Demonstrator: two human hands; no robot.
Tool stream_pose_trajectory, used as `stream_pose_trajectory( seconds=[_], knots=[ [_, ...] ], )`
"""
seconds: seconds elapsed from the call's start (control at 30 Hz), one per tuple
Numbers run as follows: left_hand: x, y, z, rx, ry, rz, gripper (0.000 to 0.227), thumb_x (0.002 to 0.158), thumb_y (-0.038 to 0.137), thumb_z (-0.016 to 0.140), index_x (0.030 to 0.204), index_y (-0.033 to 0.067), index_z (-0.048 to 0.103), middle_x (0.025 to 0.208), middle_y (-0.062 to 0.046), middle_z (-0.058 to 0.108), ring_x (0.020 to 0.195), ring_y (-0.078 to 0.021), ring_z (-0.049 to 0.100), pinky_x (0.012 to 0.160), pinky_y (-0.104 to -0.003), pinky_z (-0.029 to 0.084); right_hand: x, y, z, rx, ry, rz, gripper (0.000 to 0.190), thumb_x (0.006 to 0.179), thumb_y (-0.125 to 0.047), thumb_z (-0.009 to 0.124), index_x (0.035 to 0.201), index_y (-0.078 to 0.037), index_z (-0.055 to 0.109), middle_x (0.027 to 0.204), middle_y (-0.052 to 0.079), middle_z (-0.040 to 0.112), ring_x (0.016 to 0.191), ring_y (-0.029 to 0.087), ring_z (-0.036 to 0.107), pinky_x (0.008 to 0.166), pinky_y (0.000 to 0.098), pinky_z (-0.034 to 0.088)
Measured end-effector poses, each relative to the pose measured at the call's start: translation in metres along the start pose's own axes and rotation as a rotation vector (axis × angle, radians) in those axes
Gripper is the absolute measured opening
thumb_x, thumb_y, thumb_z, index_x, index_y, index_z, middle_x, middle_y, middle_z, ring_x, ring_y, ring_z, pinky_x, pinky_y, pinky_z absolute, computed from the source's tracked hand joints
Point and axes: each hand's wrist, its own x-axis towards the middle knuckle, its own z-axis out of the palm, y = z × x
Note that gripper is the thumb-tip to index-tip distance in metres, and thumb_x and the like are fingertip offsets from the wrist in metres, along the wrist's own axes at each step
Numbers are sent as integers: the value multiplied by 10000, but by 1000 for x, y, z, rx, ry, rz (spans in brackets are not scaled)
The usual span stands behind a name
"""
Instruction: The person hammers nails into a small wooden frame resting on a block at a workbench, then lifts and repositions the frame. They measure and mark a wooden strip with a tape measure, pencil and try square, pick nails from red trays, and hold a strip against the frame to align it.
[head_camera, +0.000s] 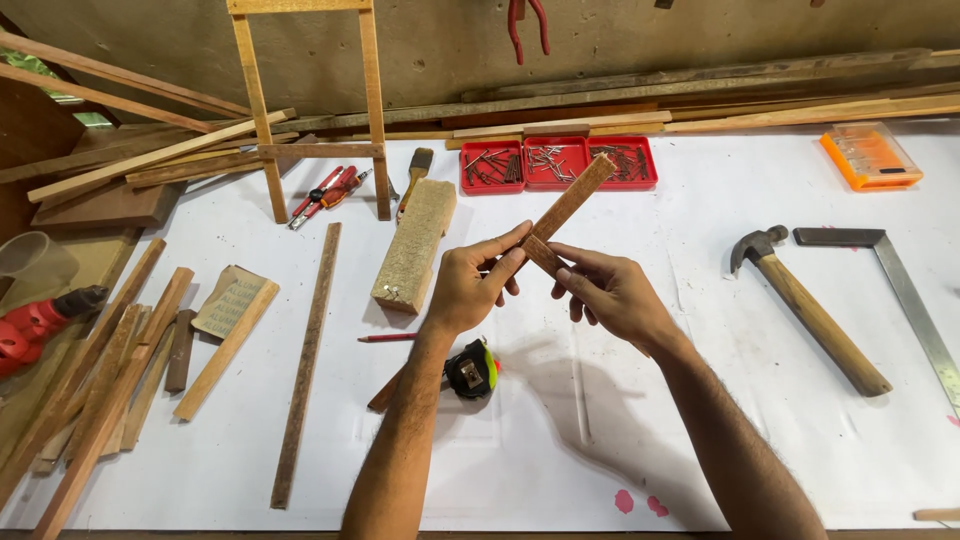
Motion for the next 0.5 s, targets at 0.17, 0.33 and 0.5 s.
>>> stream_pose_trajectory(
  seconds=[0.17, 0.33, 0.5],
  knots=[
    [-3, 2, 5, 36, 29, 26, 337, 1013, 196, 654, 1344, 137, 682, 931, -37, 805, 613, -46, 688, 446, -207, 543, 0, 3, -1, -7, 8, -28, 446, 993, -182, 618, 1438, -153, 610, 848, 28, 738, 615, 71, 634, 495, 230, 495],
    [0, 3, 6, 101, 42, 52, 325, 1004, 187, 659, 1325, 161, 699, 898, -37, 808, 594, -44, 687, 431, -206, 533, 4, 6, -5, -25, 17, -32, 428, 995, -184, 615, 1423, -155, 623, 844, 32, 750, 603, 72, 639, 483, 228, 495],
    [-3, 7, 12, 96, 81, 40, 318, 1003, 178, 665, 1317, 168, 711, 854, -37, 806, 540, -43, 644, 437, -209, 493, 4, 11, -6, -17, 16, -27, 426, 1000, -190, 610, 1424, -161, 619, 855, 33, 757, 610, 68, 640, 491, 224, 503]
  ],
)
